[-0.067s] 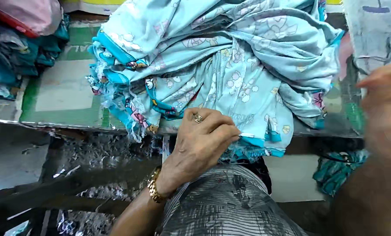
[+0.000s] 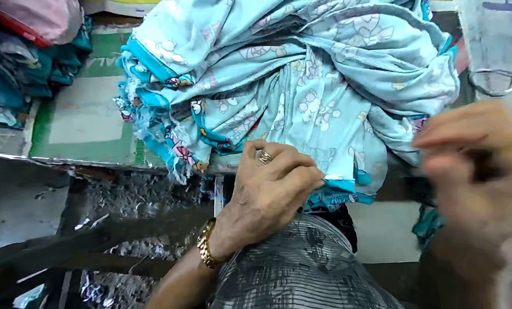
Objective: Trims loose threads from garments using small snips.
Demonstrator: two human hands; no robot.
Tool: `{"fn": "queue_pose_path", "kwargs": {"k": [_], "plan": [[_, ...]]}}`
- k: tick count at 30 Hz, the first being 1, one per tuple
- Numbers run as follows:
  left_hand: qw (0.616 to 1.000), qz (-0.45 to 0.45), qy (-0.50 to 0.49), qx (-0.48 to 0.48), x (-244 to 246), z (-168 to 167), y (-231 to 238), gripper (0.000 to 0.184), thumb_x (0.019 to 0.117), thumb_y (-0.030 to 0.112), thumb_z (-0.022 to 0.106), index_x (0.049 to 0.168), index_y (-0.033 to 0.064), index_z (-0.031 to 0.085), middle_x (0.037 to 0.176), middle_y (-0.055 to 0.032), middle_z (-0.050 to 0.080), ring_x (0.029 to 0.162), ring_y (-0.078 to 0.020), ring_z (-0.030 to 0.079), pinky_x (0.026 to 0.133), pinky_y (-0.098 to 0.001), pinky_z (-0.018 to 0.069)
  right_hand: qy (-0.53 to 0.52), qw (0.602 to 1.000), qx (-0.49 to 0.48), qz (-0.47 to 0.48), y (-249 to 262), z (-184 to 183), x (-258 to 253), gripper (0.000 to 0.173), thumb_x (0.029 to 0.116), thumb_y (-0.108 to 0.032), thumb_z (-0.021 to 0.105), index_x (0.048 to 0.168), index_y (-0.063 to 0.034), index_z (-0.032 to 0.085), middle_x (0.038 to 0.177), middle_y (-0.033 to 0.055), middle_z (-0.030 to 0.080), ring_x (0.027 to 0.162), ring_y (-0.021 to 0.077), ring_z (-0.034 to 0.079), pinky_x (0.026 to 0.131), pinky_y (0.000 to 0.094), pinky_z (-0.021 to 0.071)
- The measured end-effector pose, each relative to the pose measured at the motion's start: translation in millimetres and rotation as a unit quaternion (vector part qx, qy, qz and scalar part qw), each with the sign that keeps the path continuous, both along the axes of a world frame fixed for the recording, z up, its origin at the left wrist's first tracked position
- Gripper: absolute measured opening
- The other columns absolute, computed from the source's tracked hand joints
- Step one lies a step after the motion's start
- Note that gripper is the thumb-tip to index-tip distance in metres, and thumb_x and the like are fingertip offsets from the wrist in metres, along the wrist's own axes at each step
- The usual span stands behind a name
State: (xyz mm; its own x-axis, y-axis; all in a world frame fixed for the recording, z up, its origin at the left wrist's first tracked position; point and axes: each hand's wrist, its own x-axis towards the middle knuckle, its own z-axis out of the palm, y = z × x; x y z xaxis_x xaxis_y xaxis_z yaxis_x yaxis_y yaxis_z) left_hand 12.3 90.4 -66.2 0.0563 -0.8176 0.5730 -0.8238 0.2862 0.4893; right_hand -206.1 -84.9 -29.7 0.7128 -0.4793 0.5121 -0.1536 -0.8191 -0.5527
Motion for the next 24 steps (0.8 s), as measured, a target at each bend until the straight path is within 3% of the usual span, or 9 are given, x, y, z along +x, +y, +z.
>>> {"fn": "queue_pose_path", "kwargs": {"k": [2, 5, 10, 14, 17, 19, 20, 22, 24], "plan": [[1.0, 0.004, 0.002, -0.024, -9.8, 6.5, -0.4, 0.014, 0.102, 0.019, 0.062, 0.094, 0.0121, 0.071, 0.096, -0.002, 0.073, 0.1, -0.0129, 0.066, 0.099, -0.0422, 0.0399, 0.004, 0.998, -0.015, 0.067, 37.3, 0.8, 25.2, 0.033, 0.0964, -0.044, 0.071, 0.105, -0.0133, 0.064, 0.102, -0.0013, 0.06, 0.08, -0.0007, 0.055, 0.065, 0.0122, 0.0444], [0.998, 0.017, -0.014, -0.051, -11.4, 8.2, -2.8, 0.012, 0.1034, 0.016, 0.058, 0.097, 0.01, 0.066, 0.095, -0.0041, 0.07, 0.098, -0.0133, 0.065, 0.101, -0.0405, 0.0406, 0.01, 0.994, -0.092, 0.066, 51.3, -2.0, 36.4, 0.01, 0.0989, -0.018, 0.068, 0.1, -0.0077, 0.068, 0.095, 0.0085, 0.07, 0.073, 0.0101, 0.063, 0.059, 0.0207, 0.0457], [0.994, 0.059, -0.063, -0.073, -12.3, -5.4, -13.1, 0.012, 0.0964, 0.011, 0.064, 0.108, 0.0095, 0.066, 0.105, -0.0097, 0.068, 0.103, -0.0214, 0.062, 0.099, -0.043, 0.0394, -0.048, 0.996, -0.059, 0.051, 55.8, -5.2, 16.8, 0.008, 0.1021, -0.014, 0.063, 0.098, -0.0075, 0.064, 0.093, 0.0049, 0.068, 0.082, 0.0065, 0.063, 0.07, 0.0169, 0.0494], [0.987, 0.081, -0.073, -0.117, -2.0, -5.1, -2.5, 0.009, 0.0966, 0.009, 0.064, 0.105, 0.0074, 0.063, 0.104, -0.0114, 0.068, 0.105, -0.0236, 0.064, 0.1, -0.0442, 0.0422, -0.032, 0.996, -0.082, -0.02, 50.6, -20.4, -16.7, 0.007, 0.1044, -0.016, 0.059, 0.103, -0.0095, 0.059, 0.1, 0.0043, 0.066, 0.091, 0.0063, 0.065, 0.078, 0.0168, 0.0521], [0.982, 0.091, -0.129, -0.108, 10.4, -8.3, 16.3, 0.003, 0.0984, 0.011, 0.064, 0.101, 0.0095, 0.065, 0.098, -0.008, 0.066, 0.1, -0.0215, 0.062, 0.102, -0.045, 0.0406, 0.09, 0.986, -0.127, -0.054, 56.3, -46.2, -16.5, 0.008, 0.0996, -0.008, 0.057, 0.099, -0.0065, 0.066, 0.091, 0.0149, 0.069, 0.071, 0.0219, 0.065, 0.057, 0.0312, 0.0505], [0.98, 0.09, -0.172, -0.039, 20.9, -15.3, 25.4, 0.008, 0.0985, 0.01, 0.063, 0.102, 0.0093, 0.07, 0.097, -0.0102, 0.068, 0.099, -0.0256, 0.064, 0.099, -0.0493, 0.0389, 0.139, 0.98, -0.13, -0.051, 65.8, -59.5, -8.3, 0.01, 0.0947, -0.006, 0.06, 0.095, -0.0055, 0.07, 0.085, 0.0176, 0.066, 0.06, 0.0278, 0.063, 0.046, 0.0372, 0.047], [0.982, 0.087, -0.169, -0.011, 24.6, -18.5, 29.2, 0.011, 0.0987, 0.009, 0.062, 0.104, 0.0081, 0.072, 0.1, -0.0121, 0.07, 0.1, -0.028, 0.065, 0.099, -0.0522, 0.0391, 0.139, 0.981, -0.123, -0.054, 69.1, -62.0, -8.2, 0.01, 0.0962, -0.01, 0.061, 0.096, -0.0066, 0.071, 0.086, 0.0164, 0.065, 0.061, 0.0265, 0.063, 0.047, 0.0361, 0.0474], [0.987, 0.104, -0.116, -0.034, 23.7, -20.1, 35.8, 0.011, 0.0997, 0.012, 0.062, 0.106, 0.008, 0.07, 0.105, -0.0117, 0.07, 0.102, -0.0258, 0.065, 0.1, -0.0486, 0.0422, 0.078, 0.993, -0.066, -0.06, 70.2, -56.7, -16.6, 0.026, 0.1035, -0.034, 0.061, 0.106, -0.0095, 0.067, 0.092, 0.0098, 0.066, 0.071, 0.0158, 0.061, 0.059, 0.027, 0.0492], [0.988, 0.118, -0.063, -0.083, 11.4, -12.6, 37.1, 0.008, 0.101, 0.014, 0.06, 0.107, 0.0104, 0.065, 0.106, -0.0062, 0.066, 0.104, -0.0187, 0.062, 0.098, -0.0403, 0.0438, -0.018, 0.998, 0.029, -0.049, 69.5, -44.7, -27.4, 0.044, 0.0996, -0.058, 0.058, 0.115, -0.0166, 0.061, 0.092, -0.0029, 0.06, 0.077, 0.001, 0.056, 0.067, 0.0153, 0.0451]]}}
